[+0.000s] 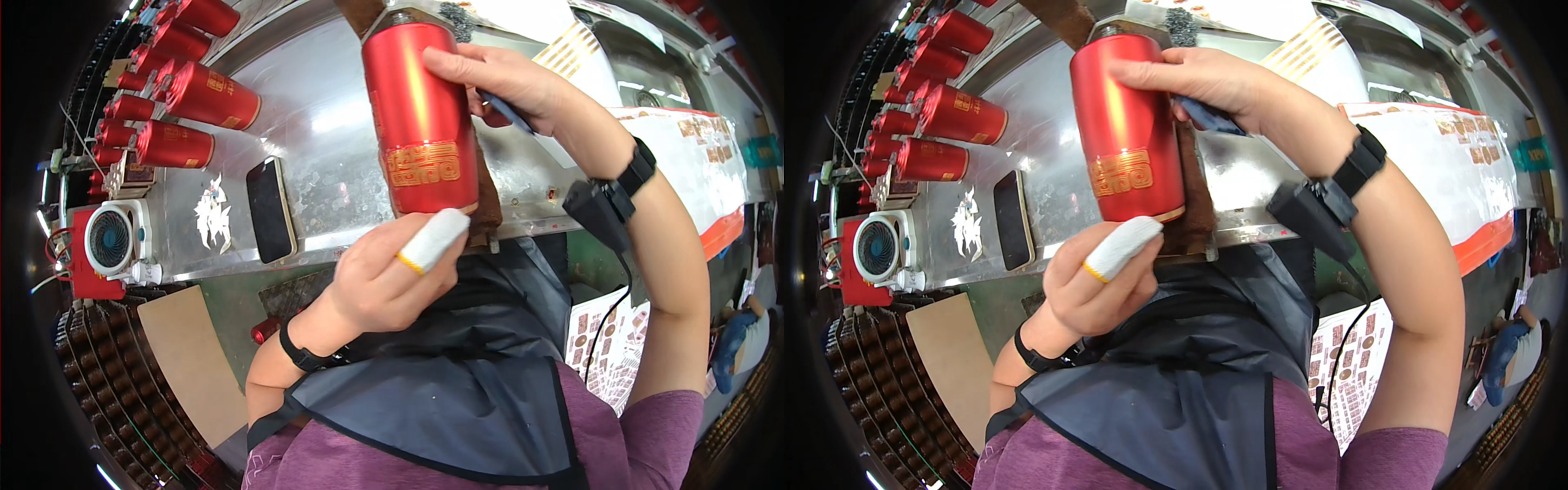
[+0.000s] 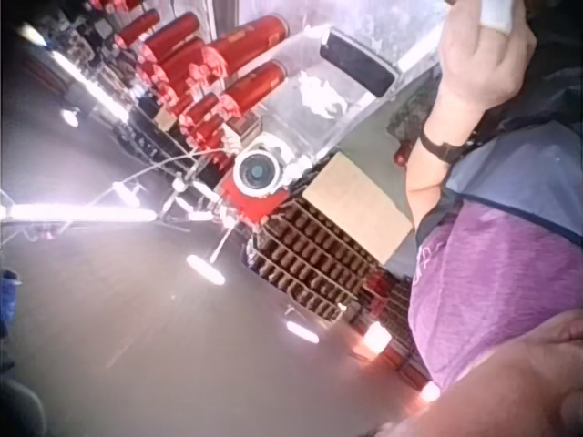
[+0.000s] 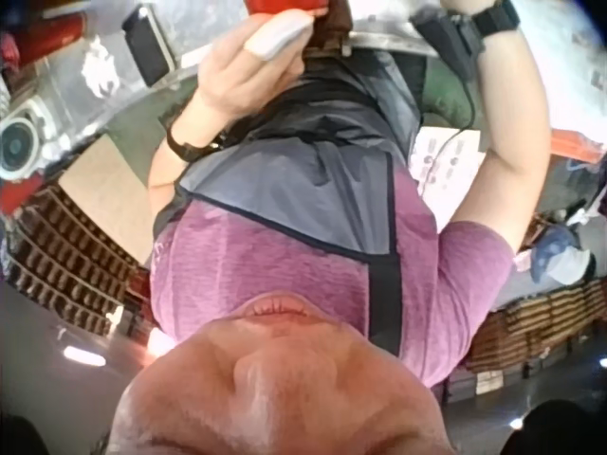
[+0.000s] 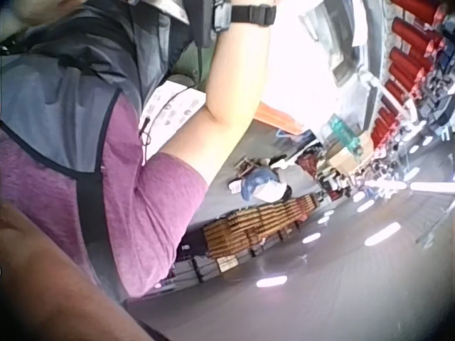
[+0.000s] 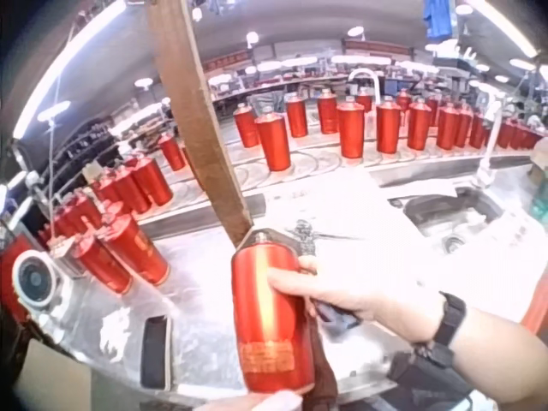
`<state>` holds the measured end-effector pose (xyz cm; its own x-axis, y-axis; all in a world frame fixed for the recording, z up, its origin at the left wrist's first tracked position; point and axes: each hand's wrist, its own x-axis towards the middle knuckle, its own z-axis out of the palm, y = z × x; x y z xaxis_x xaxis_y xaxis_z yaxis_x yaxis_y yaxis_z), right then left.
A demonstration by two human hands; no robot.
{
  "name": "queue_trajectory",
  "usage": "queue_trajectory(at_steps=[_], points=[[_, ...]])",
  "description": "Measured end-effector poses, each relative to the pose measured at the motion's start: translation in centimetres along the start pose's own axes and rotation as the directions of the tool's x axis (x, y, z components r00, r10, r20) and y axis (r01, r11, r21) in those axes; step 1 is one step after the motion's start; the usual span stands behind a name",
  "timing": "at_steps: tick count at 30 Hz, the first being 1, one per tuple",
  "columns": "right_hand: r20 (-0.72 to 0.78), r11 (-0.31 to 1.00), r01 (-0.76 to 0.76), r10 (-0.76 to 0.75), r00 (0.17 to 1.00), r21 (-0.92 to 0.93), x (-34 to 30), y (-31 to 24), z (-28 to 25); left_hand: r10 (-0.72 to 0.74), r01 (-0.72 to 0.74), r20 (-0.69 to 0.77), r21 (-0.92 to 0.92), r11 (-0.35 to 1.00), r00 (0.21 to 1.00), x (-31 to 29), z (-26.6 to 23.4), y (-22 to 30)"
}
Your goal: Applying labels and cleaning red metal bottles on an assembly line.
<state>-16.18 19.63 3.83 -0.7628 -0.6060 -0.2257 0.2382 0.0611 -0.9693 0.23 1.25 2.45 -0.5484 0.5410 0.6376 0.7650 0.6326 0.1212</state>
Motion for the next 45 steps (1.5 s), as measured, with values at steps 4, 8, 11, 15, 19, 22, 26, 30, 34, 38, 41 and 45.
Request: queue_trajectory(at_steps=[4, 8, 11, 15, 19, 22, 26, 30, 34, 38, 41, 45], points=[[0.089, 0.995, -0.065, 0.058, 0.994, 0.079, 1.0, 1.9, -1.5, 0.003, -0.003, 0.034, 0.027, 1.0, 0.999, -0.7, -0.7, -0.5], [-0.003, 0.997, 0.016, -0.016, 1.0, -0.078, 0.9, 0.4, -0.1, -0.018, 0.015, 0.082, 0.032, 0.999, 0.997, -0.6, -1.1, -0.3], [-0.018, 0.935, 0.013, -0.02, 1.0, -0.354, 1.6, -0.4, -0.1, 0.02, -0.023, 0.07, 0.043, 0.999, 0.997, -0.2, -0.7, -0.3], [-0.058, 0.887, -0.042, 0.017, 0.998, -0.46, 1.8, -0.8, 0.0, 0.021, -0.022, 0.027, 0.034, 0.999, 0.999, 0.1, -0.1, -0.3], [-0.097, 0.892, 0.036, -0.089, 0.991, -0.45, 0.1, 0.4, -1.7, -0.044, 0.04, 0.023, 0.167, 0.985, 0.999, -0.7, -0.7, -1.3], [-0.208, 0.954, -0.128, 0.072, 0.976, -0.271, -3.3, 1.7, -3.9, -0.178, 0.174, -0.005, 0.232, 0.957, 0.984, -1.1, -1.2, -1.5], [-0.259, 0.995, -0.095, 0.099, 0.961, 0.027, -8.3, 3.5, -5.0, -0.206, 0.204, 0.026, 0.065, 0.977, 0.978, -0.5, 0.0, -2.9], [-0.24, 0.994, -0.079, 0.096, 0.966, 0.079, -11.9, 2.0, -0.6, -0.213, 0.218, 0.071, -0.056, 0.974, 0.974, 0.7, 1.5, -2.9], [-0.151, 0.999, -0.012, 0.005, 0.989, -0.046, -11.6, 1.5, 2.3, -0.19, 0.198, 0.102, -0.08, 0.977, 0.976, 1.8, 1.9, -3.4], [-0.27, 0.951, 0.008, -0.096, 0.958, -0.308, -11.3, 3.3, 1.3, -0.229, 0.23, 0.023, -0.131, 0.964, 0.973, 1.3, 2.3, -3.6], [-0.374, 0.972, -0.066, -0.024, 0.927, -0.225, -12.2, 2.9, 0.4, -0.391, 0.376, -0.024, -0.227, 0.898, 0.92, -0.3, 2.5, -3.1], [-0.402, 0.998, -0.061, 0.053, 0.914, -0.008, -13.0, 2.7, 1.0, -0.416, 0.399, -0.029, -0.23, 0.888, 0.909, -0.7, 2.1, -3.0]])
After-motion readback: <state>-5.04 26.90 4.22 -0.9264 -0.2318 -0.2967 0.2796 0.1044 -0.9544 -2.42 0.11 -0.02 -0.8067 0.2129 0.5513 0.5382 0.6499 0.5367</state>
